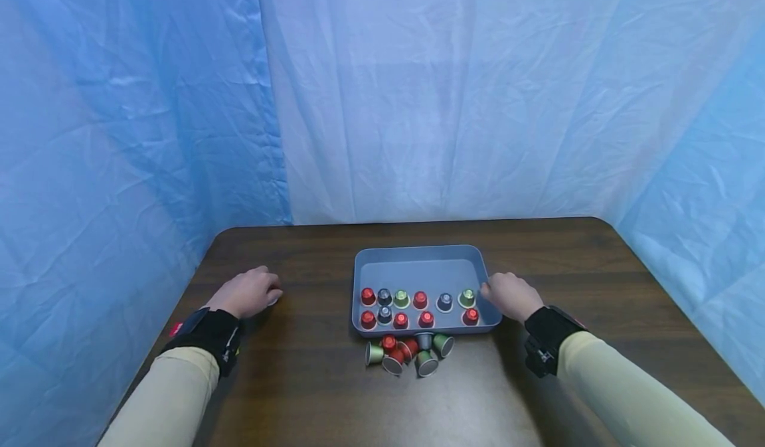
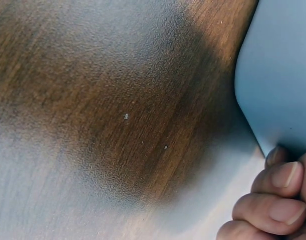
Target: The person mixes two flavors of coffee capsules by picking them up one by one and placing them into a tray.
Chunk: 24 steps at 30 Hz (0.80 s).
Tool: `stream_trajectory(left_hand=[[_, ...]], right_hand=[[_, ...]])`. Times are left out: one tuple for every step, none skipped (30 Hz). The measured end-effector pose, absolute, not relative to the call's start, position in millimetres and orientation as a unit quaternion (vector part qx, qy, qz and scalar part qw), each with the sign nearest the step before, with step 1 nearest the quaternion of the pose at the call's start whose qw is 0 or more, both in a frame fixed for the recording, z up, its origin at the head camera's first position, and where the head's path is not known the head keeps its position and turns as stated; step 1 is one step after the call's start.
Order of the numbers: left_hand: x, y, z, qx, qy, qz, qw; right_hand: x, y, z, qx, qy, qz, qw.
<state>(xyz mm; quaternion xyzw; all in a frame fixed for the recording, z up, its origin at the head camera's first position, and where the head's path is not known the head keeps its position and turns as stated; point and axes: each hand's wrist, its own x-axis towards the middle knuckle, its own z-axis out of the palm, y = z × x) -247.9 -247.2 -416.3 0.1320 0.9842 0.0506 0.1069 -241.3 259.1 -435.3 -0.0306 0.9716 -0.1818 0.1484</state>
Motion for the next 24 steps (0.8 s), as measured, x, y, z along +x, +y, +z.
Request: stream_trajectory(left_hand=[[-247.5,-246.2,-416.6,0.135,0.984,0.050,0.106],[-247.6,-245.6,-417.4,0.138,0.984,0.050,0.105],[-247.6,-245.2,-418.3,0.141,0.983,0.048,0.103],[-247.7,-244.7,-419.0,0.145,0.983,0.046,0.102],[-248.0,-244.3,-419.9,0.148,0.983,0.046,0.100],[-248.1,-243.9,-420.5,0.151,0.982,0.044,0.099],[-248.3,-243.7,-421.4,0.154,0.982,0.043,0.097],[-248.5,-243.5,-422.3,0.154,0.982,0.043,0.097],[-248.5,-242.9,-422.7,0.153,0.982,0.044,0.098],[-248.6,-242.4,-423.1,0.151,0.982,0.044,0.099],[-248.7,-241.8,-423.5,0.149,0.983,0.044,0.101],[-248.8,-240.8,-423.4,0.147,0.983,0.046,0.105],[-248.9,-239.9,-423.3,0.143,0.983,0.047,0.109],[-248.9,-238.9,-423.1,0.139,0.983,0.049,0.113],[-248.9,-237.9,-422.7,0.135,0.982,0.052,0.118],[-248.9,-236.8,-422.3,0.131,0.982,0.055,0.123],[-248.9,-236.0,-421.7,0.129,0.981,0.060,0.129],[-248.8,-235.1,-421.2,0.127,0.981,0.063,0.133],[-248.6,-234.5,-420.7,0.125,0.980,0.066,0.137],[-248.4,-233.9,-420.3,0.125,0.980,0.069,0.141],[-248.3,-233.5,-419.9,0.126,0.979,0.072,0.143],[-248.1,-233.3,-419.5,0.130,0.978,0.072,0.145],[-248.0,-233.0,-419.3,0.133,0.978,0.072,0.146],[-247.9,-232.8,-419.2,0.136,0.977,0.071,0.148]], right_hand=[[-241.4,259.1,-435.4,-0.031,0.971,-0.182,0.149],[-241.4,259.2,-435.5,-0.031,0.971,-0.183,0.150],[-241.4,259.3,-435.6,-0.031,0.971,-0.183,0.150],[-241.4,259.4,-435.7,-0.032,0.971,-0.183,0.149],[-241.3,259.4,-436.0,-0.031,0.971,-0.183,0.149],[-241.3,259.5,-436.2,-0.031,0.971,-0.184,0.148],[-241.4,259.6,-436.4,-0.032,0.971,-0.184,0.147],[-241.4,259.7,-436.6,-0.032,0.971,-0.184,0.146],[-241.4,259.7,-436.8,-0.032,0.971,-0.185,0.146],[-241.4,259.8,-437.1,-0.033,0.972,-0.185,0.145],[-241.5,259.9,-437.5,-0.033,0.972,-0.185,0.144],[-241.7,260.0,-437.9,-0.033,0.972,-0.185,0.144],[-241.8,260.1,-438.2,-0.033,0.972,-0.184,0.143],[-242.0,260.2,-438.5,-0.033,0.972,-0.184,0.143],[-242.2,260.2,-438.8,-0.034,0.972,-0.183,0.142],[-242.3,260.3,-439.0,-0.034,0.972,-0.183,0.141],[-242.4,260.4,-439.2,-0.034,0.972,-0.183,0.141],[-242.4,260.4,-439.3,-0.034,0.972,-0.183,0.141],[-242.4,260.4,-439.2,-0.035,0.972,-0.183,0.141],[-242.3,260.4,-439.1,-0.035,0.972,-0.183,0.141],[-242.2,260.5,-439.0,-0.035,0.972,-0.184,0.141],[-242.0,260.5,-438.7,-0.035,0.972,-0.185,0.141],[-241.9,260.5,-438.4,-0.035,0.972,-0.185,0.141],[-241.8,260.5,-438.2,-0.035,0.972,-0.186,0.141]])
